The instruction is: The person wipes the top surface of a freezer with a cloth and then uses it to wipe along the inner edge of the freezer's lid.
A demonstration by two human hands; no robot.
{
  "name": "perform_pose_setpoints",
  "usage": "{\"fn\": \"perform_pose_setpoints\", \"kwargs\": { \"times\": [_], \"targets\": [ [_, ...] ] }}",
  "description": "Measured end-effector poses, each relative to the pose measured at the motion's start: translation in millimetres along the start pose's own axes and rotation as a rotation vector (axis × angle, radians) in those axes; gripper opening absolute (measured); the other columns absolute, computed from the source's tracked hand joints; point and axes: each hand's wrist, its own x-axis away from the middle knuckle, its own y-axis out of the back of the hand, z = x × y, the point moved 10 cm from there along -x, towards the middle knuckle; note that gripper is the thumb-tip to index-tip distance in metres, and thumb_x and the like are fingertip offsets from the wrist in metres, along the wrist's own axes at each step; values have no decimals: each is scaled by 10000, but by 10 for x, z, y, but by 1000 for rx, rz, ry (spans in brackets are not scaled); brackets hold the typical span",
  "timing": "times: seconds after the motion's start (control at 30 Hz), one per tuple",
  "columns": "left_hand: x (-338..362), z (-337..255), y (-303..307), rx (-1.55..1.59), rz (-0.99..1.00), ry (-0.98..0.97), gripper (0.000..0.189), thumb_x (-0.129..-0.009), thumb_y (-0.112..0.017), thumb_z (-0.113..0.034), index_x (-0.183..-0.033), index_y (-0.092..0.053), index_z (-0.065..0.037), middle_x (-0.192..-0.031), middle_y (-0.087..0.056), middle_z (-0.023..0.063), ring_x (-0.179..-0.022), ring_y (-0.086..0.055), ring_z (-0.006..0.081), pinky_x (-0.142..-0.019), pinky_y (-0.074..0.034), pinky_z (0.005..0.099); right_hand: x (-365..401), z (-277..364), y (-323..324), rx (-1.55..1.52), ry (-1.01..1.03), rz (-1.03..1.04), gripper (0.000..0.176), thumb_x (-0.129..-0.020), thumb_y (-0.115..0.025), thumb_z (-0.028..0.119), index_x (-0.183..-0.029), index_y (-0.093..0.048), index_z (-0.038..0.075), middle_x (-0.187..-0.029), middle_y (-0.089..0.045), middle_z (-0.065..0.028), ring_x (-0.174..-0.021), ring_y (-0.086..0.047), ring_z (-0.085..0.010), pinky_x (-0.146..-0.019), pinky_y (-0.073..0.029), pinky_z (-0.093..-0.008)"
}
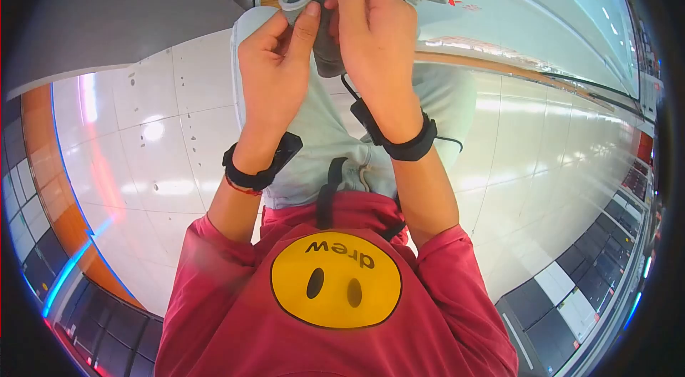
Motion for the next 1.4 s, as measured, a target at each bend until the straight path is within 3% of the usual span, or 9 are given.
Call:
{"fn": "perform_pose_setpoints", "kwargs": {
  "times": [0.23,0.33,0.43,0.57,0.73,1.23,1.4],
  "targets": [
    [41,-74,-108,49,37,6,271,-1031,-694,-249,-1004,-734,18,-731,-570,-75,-704,-416,26,-605,-335,217,34,-168,32,-24,-83,-23,341,-1022,-553,199,-765,-639,-6,-650,-653,-150,-537,-586,-322,-562,-464,-401],
    [36,-34,-92,-10,51,22,271,-1032,-693,-248,-995,-735,18,-736,-574,-74,-707,-418,25,-607,-339,217,28,-138,32,-30,-79,-5,332,-1020,-557,194,-767,-640,-5,-645,-650,-150,-533,-584,-322,-559,-463,-400],
    [12,-56,-70,49,-16,-14,269,-1031,-694,-244,-974,-733,16,-722,-545,-75,-700,-399,25,-598,-320,223,-6,-32,5,-35,-28,17,323,-1016,-561,187,-765,-632,-4,-638,-644,-148,-534,-581,-328,-555,-461,-401],
    [-22,10,-62,18,-10,3,325,-1025,-705,-253,-833,-663,7,-673,-470,-83,-669,-344,30,-567,-269,240,10,-14,16,-46,24,-12,314,-1013,-565,180,-766,-624,-4,-633,-638,-144,-544,-582,-340,-557,-463,-408],
    [-11,29,-68,2,-2,-10,416,-1019,-714,-262,-726,-553,-14,-637,-405,-90,-645,-296,36,-542,-228,256,17,-76,25,-7,-14,-7,303,-1012,-572,175,-774,-627,-4,-650,-649,-148,-562,-602,-344,-560,-472,-411],
    [-2,23,-54,-12,3,-16,270,-1032,-695,-263,-1009,-749,0,-718,-550,-89,-686,-389,17,-593,-303,215,7,-26,13,-11,4,-11,311,-1011,-581,176,-758,-614,-3,-626,-618,-146,-533,-575,-337,-544,-454,-409],
    [10,-63,-87,41,-14,-3,272,-1032,-695,-260,-989,-737,5,-730,-549,-91,-698,-390,17,-601,-307,214,2,-51,13,-19,25,4,306,-1007,-586,173,-758,-615,-2,-617,-609,-146,-529,-572,-335,-541,-449,-409]
  ]
}}
